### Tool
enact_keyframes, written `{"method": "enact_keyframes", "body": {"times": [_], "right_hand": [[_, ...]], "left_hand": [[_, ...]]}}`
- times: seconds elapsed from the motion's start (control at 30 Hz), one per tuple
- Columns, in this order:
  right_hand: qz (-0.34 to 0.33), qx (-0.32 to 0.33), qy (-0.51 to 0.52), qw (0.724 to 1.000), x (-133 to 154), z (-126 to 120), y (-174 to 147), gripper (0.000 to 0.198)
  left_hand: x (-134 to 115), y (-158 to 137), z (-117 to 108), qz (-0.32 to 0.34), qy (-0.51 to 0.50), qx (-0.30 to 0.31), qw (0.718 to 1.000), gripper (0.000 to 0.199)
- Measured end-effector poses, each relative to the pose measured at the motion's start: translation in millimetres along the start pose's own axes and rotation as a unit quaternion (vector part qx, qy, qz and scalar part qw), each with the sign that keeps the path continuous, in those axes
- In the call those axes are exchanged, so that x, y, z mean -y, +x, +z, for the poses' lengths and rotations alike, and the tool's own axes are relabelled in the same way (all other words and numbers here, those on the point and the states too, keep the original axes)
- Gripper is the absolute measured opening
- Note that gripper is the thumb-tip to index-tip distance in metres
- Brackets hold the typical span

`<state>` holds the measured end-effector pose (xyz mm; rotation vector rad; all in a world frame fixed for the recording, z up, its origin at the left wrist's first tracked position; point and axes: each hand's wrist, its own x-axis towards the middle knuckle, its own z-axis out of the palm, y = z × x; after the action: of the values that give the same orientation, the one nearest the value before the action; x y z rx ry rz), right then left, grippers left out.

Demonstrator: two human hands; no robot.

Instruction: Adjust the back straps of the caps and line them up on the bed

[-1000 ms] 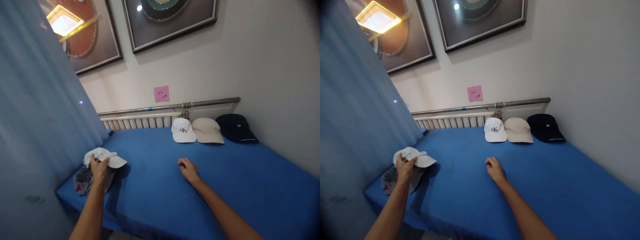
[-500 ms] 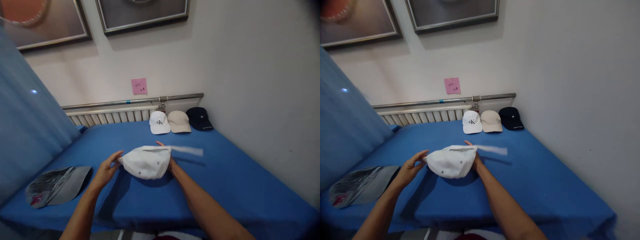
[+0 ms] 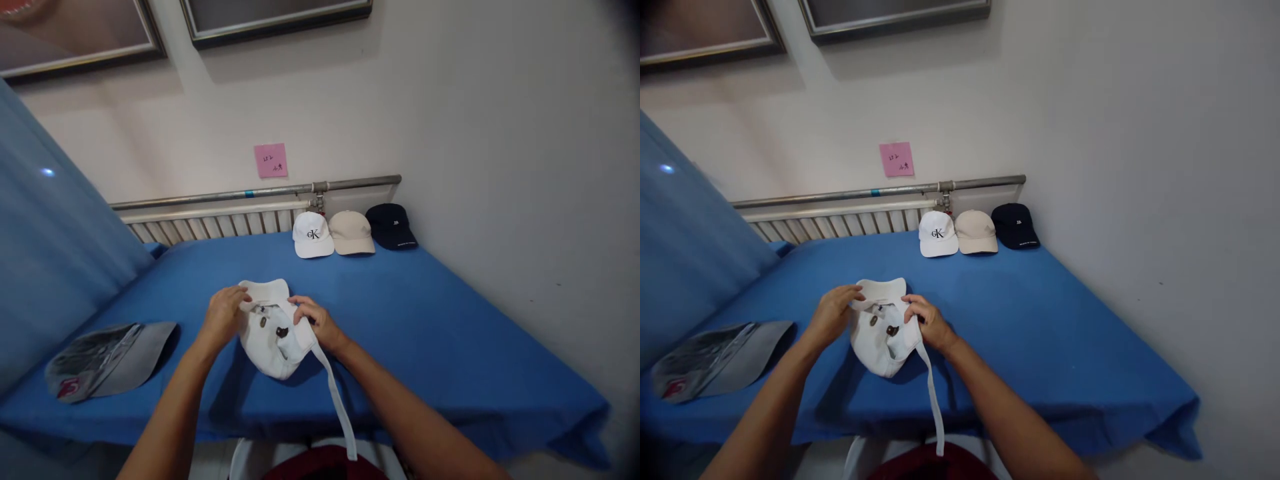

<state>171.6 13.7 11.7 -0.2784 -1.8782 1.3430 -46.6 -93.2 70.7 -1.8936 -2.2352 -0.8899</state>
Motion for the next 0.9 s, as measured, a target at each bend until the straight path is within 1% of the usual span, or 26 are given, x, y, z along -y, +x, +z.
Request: {"method": "enact_keyframes", "body": {"times": [0.07,0.1,0.17,0.2,0.27,0.3,0.37,0.47,0.57,0.67,0.8,0.9], "right_hand": [[-0.021,0.002,-0.026,0.999,1.8,2.9,-1.2,0.008],[-0.030,0.002,-0.040,0.999,2.2,4.0,-1.6,0.009],[-0.047,-0.001,-0.068,0.997,2.4,4.5,-3.3,0.011],[-0.055,-0.001,-0.083,0.995,2.1,3.8,-5.0,0.012],[-0.070,0.006,-0.114,0.991,0.8,1.4,-10.6,0.015],[-0.075,0.012,-0.128,0.989,0.0,0.0,-14.5,0.016],[-0.081,0.022,-0.151,0.985,-2.0,-2.1,-22.8,0.020],[-0.077,0.026,-0.174,0.981,-5.1,-1.2,-31.7,0.025],[-0.063,0.016,-0.193,0.979,-9.2,2.7,-29.3,0.026],[-0.045,-0.003,-0.217,0.975,-15.8,3.6,-14.2,0.024],[-0.021,-0.042,-0.254,0.966,-31.5,-4.0,17.3,0.022],[-0.002,-0.077,-0.272,0.959,-48.2,-13.9,40.7,0.019]], "left_hand": [[-23.9,-5.2,-7.3,0.031,0.001,0.035,0.999,0.028],[-35.6,-7.7,-8.7,0.053,0.018,0.088,0.994,0.027],[-54.0,-12.1,-6.6,0.055,0.057,0.162,0.984,0.028],[-59.6,-14.0,-3.9,0.053,0.065,0.181,0.980,0.025],[-62.8,-17.4,1.8,0.040,0.072,0.198,0.977,0.014],[-60.9,-18.9,3.5,0.033,0.072,0.199,0.977,0.009],[-52.2,-21.7,2.9,0.012,0.070,0.192,0.979,0.008],[-34.5,-25.1,-4.5,-0.048,0.060,0.164,0.984,0.004],[-18.7,-24.2,-7.2,-0.101,0.021,0.145,0.984,0.013],[-7.5,-14.4,3.1,-0.129,-0.026,0.108,0.985,0.019],[2.8,12.6,25.2,-0.148,-0.078,0.044,0.985,0.021],[9.3,38.4,36.0,-0.142,-0.126,0.039,0.981,0.022]]}}
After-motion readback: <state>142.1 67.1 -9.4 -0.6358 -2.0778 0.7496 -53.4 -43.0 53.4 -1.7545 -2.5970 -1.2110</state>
